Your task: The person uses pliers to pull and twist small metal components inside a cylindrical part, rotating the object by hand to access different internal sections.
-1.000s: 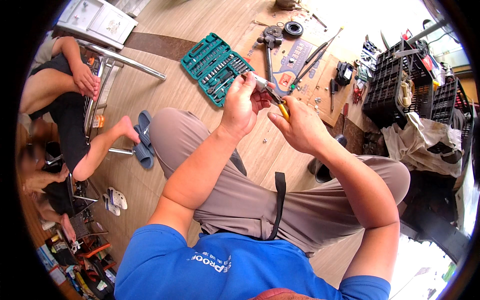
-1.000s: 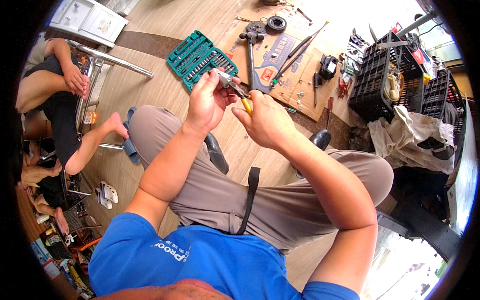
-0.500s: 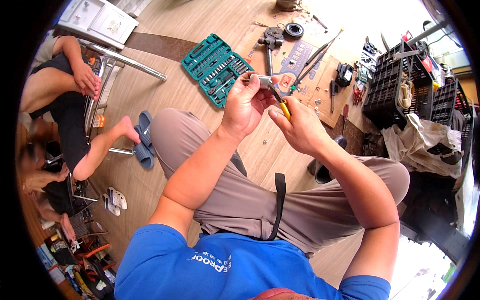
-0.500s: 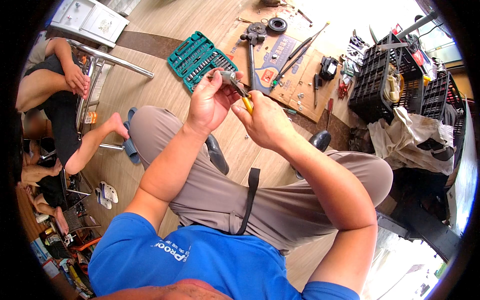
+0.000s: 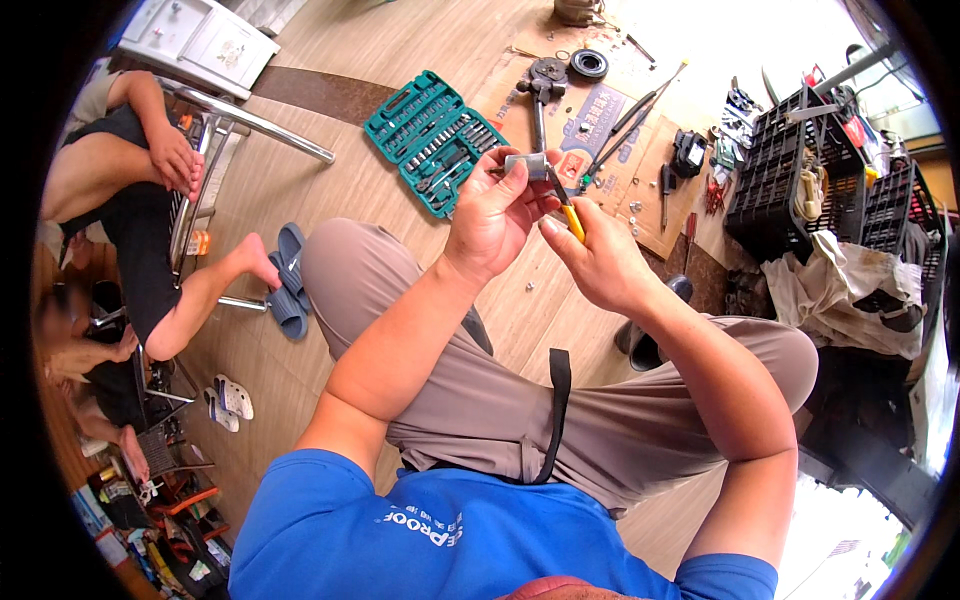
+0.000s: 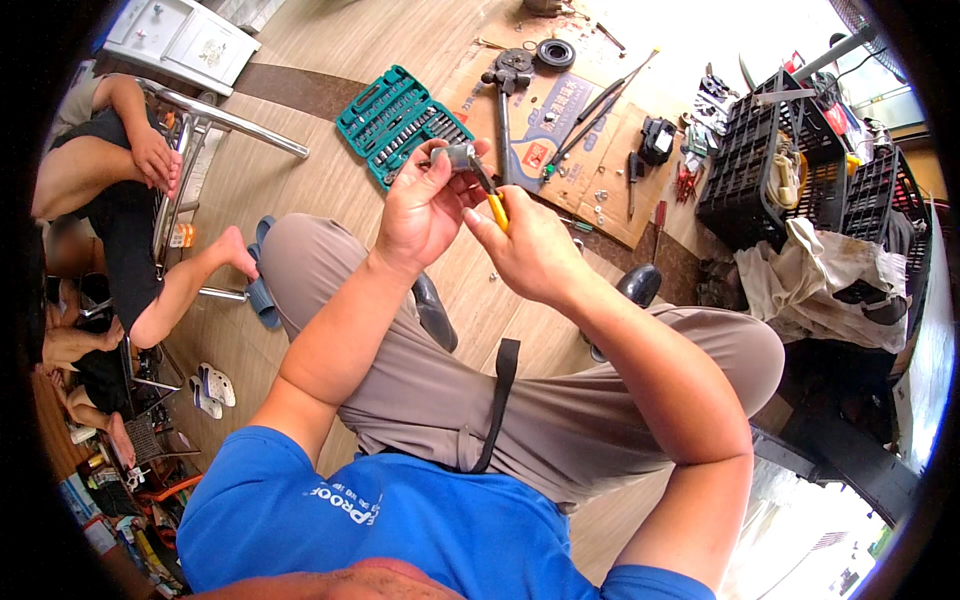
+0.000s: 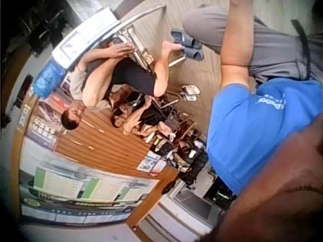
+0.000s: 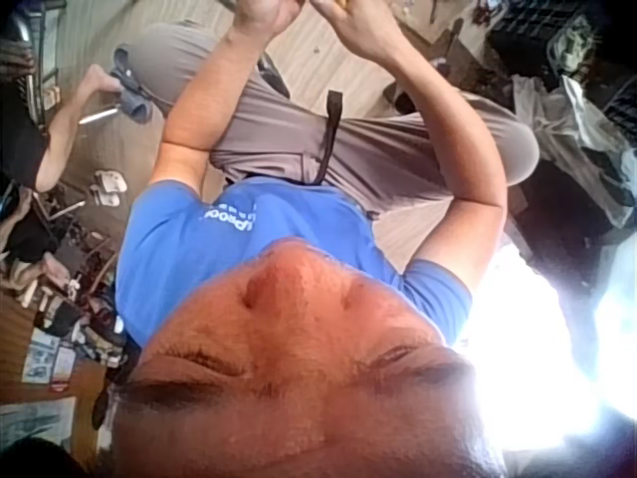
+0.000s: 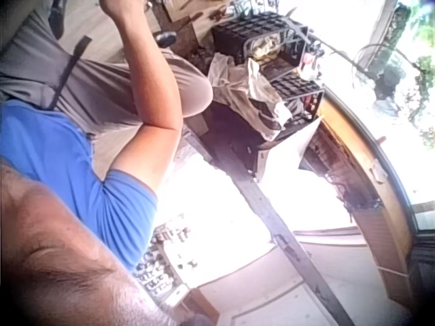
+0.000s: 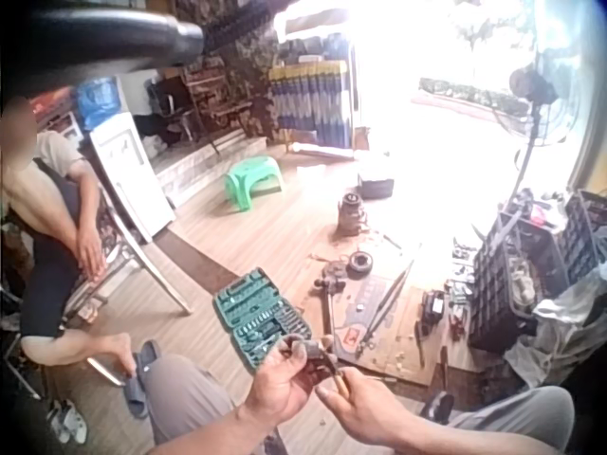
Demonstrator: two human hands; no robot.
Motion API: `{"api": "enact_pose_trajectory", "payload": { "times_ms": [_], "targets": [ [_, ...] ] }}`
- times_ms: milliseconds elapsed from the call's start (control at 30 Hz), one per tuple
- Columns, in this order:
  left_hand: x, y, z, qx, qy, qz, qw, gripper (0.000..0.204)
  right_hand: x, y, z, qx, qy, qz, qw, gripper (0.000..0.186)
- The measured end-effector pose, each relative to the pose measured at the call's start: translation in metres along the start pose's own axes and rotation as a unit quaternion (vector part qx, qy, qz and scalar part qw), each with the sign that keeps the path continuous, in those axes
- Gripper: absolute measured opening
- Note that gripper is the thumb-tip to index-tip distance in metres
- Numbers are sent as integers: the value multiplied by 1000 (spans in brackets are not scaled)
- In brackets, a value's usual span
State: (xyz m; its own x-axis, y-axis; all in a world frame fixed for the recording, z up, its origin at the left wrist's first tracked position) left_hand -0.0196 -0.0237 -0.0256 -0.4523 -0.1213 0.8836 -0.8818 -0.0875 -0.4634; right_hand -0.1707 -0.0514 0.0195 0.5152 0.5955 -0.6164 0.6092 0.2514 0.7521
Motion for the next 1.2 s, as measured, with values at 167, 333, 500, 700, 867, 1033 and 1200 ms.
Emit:
{"api": "enact_pose_trajectory", "payload": {
  "times_ms": [167,333,500,700,867,1033,1200],
  "targets": [
    [0,-2,0,-4,11,7,1000,24,-1,2,-1,8,0,-11,1000,45],
    [-6,-7,3,-14,2,48,999,24,-9,8,-1,-8,-35,-68,997,43],
    [5,-19,5,8,8,160,987,28,-14,12,-2,-18,-40,-108,993,41],
    [6,-16,1,59,20,240,969,33,-5,9,-2,-38,-67,-107,991,42],
    [10,-6,-2,99,2,233,967,34,0,5,-4,-33,-84,-85,992,42],
    [13,-3,-3,118,-22,253,960,34,5,3,-5,-38,-116,-69,990,43],
    [9,0,0,102,-49,236,965,32,1,5,0,-1,-111,-127,986,41]
  ]
}}
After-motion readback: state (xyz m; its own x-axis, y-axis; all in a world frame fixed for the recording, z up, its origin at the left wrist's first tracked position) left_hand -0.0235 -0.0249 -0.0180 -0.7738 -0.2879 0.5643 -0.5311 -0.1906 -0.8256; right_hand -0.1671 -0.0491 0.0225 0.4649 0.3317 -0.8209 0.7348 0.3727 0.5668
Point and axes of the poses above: each hand's wrist, its own z-axis towards the middle knuckle, its own x-axis out of the palm, y = z × x, the point moved 3 cm from there along z, towards the middle knuckle, and after that the axes turned 7 degrees about -z, right-handed, at the moved point
